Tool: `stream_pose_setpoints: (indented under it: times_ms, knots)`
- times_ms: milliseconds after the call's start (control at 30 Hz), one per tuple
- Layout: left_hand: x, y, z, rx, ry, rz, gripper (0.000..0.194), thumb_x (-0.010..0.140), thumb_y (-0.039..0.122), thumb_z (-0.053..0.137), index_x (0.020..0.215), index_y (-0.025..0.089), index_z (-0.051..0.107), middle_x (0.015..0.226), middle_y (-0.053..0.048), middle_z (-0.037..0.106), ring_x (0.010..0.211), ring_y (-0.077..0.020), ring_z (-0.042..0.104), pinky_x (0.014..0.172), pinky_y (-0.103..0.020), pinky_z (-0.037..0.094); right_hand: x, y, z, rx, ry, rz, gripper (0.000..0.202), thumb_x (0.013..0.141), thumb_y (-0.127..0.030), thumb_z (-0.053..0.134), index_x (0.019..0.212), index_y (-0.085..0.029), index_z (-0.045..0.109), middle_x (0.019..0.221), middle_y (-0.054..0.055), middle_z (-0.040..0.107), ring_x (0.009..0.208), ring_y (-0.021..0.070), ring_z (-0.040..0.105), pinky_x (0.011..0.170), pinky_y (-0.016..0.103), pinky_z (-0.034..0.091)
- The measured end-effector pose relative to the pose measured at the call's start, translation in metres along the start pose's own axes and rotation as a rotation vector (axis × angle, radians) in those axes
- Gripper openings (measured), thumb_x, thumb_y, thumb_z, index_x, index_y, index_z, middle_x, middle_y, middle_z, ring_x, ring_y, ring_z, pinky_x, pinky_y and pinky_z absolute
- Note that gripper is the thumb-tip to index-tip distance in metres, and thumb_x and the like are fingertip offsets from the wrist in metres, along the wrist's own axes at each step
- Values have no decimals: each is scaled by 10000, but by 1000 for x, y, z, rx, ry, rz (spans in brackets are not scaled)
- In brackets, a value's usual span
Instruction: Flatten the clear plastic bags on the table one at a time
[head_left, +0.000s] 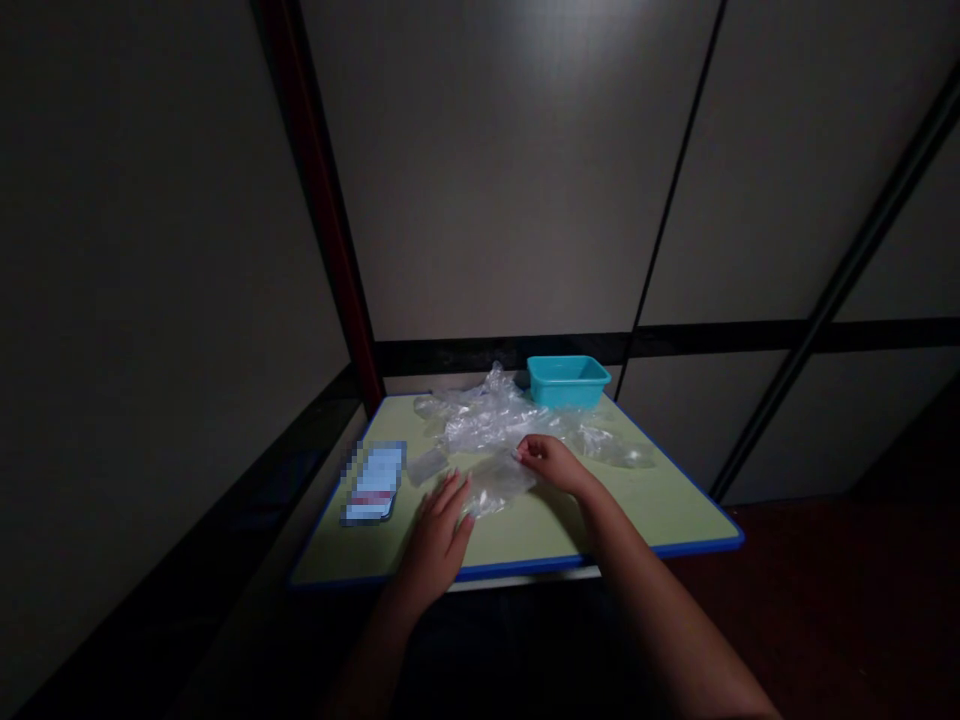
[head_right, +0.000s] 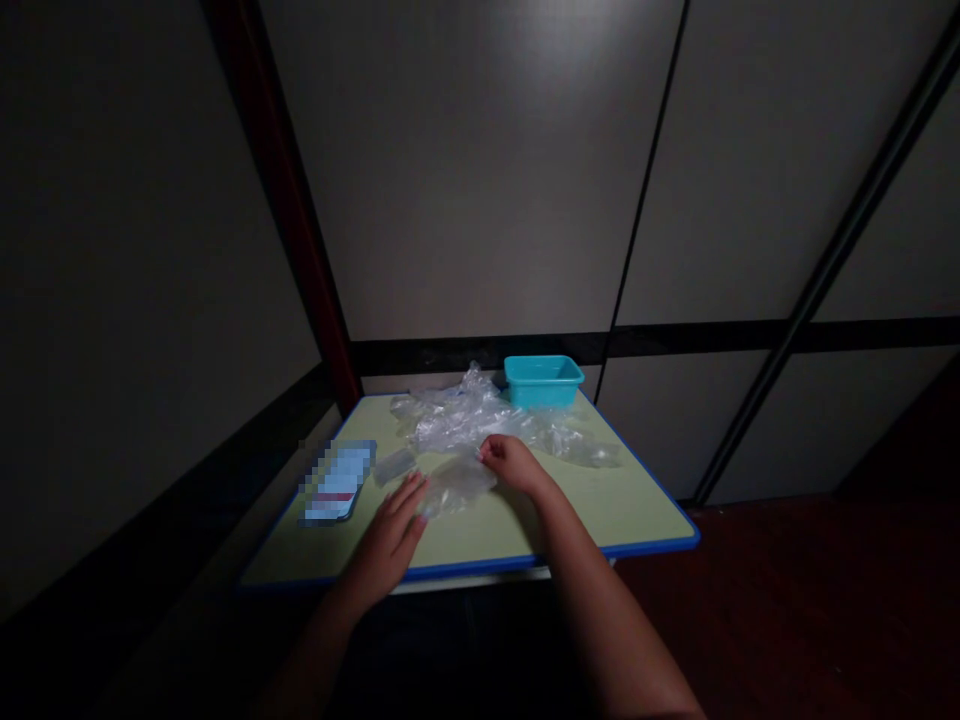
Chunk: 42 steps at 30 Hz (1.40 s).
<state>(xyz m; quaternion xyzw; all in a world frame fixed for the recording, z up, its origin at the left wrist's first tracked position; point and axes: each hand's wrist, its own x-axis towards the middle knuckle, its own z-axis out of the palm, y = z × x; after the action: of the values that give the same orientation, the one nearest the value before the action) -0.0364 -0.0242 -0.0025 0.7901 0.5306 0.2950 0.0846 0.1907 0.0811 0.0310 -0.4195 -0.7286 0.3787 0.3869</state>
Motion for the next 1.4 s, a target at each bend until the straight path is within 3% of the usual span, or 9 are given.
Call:
stream_pose_setpoints:
  times_ms: [200, 333, 467, 667, 767, 1000, 1167, 1267, 1400]
  knots:
    - [57, 3, -13, -391, 190, 7, 473, 914, 360, 396, 1330, 149, 470, 1415, -105, 450, 1327, -220, 372, 1132, -392, 229, 32, -29, -24, -99, -20, -164, 166, 717, -337, 631, 682, -179, 598, 692, 1, 601, 683, 152, 508, 610, 248, 360]
    - [114, 3, -17, -848, 89, -124, 514, 829, 493, 558, 1225, 166, 570, 1366, -98, 512, 1305, -252, 401, 1124, -381, 222, 54, -43, -28, -90, 0, -247, 207, 758, -378, 606, 692, -182, 591, 691, 2, 597, 680, 151, 512, 619, 254, 383]
    - [143, -5, -12, -999, -43, -159, 562, 809, 618, 529, 1073, 139, 655, 1149, -137, 660, 1133, -290, 568, 1009, -417, 385, 65, -39, -25, -49, 45, -288, 272, 782, -441, 573, 728, -178, 608, 703, 18, 622, 667, 157, 536, 621, 268, 411]
    - [136, -11, -6, -1272, -267, -279, 461, 710, 509, 716, 947, 117, 667, 889, -135, 723, 894, -282, 679, 870, -417, 486, 60, -23, -20, -1, 88, -274, 271, 776, -440, 602, 749, -177, 657, 722, 38, 673, 681, 176, 582, 633, 284, 436]
    - [131, -9, -3, -1380, -334, -282, 423, 699, 455, 738, 938, 113, 670, 887, -143, 723, 949, -304, 665, 880, -429, 482, 52, -26, -19, 36, 108, -267, 241, 768, -409, 615, 760, -176, 675, 738, 40, 684, 701, 179, 594, 650, 287, 443]
    - [125, -3, 10, -1508, -346, -301, 353, 637, 363, 798, 860, 115, 681, 955, -139, 723, 1072, -328, 611, 976, -428, 425, 46, -34, -11, 54, 49, -288, 216, 744, -387, 653, 736, -174, 694, 729, 38, 690, 703, 173, 597, 647, 279, 443]
    - [122, 0, 10, -1504, -520, -298, 323, 689, 328, 780, 888, 96, 679, 903, -150, 731, 1007, -305, 653, 986, -434, 414, 49, -31, -13, 64, 119, -273, 225, 743, -395, 654, 740, -175, 697, 736, 41, 693, 699, 174, 596, 631, 278, 436]
    - [123, 1, 8, -1511, -522, -283, 307, 715, 315, 764, 907, 88, 689, 927, -155, 730, 975, -282, 668, 984, -405, 421, 50, -27, -19, 125, 138, -248, 236, 717, -409, 680, 739, -174, 697, 721, 34, 689, 674, 164, 585, 623, 276, 428]
    - [126, -1, 11, -1529, -407, -322, 265, 758, 303, 730, 919, 97, 683, 965, -160, 725, 952, -268, 678, 964, -395, 437, 52, -24, -23, 248, 119, -181, 276, 635, -434, 743, 693, -169, 685, 649, 10, 659, 603, 141, 554, 595, 268, 414]
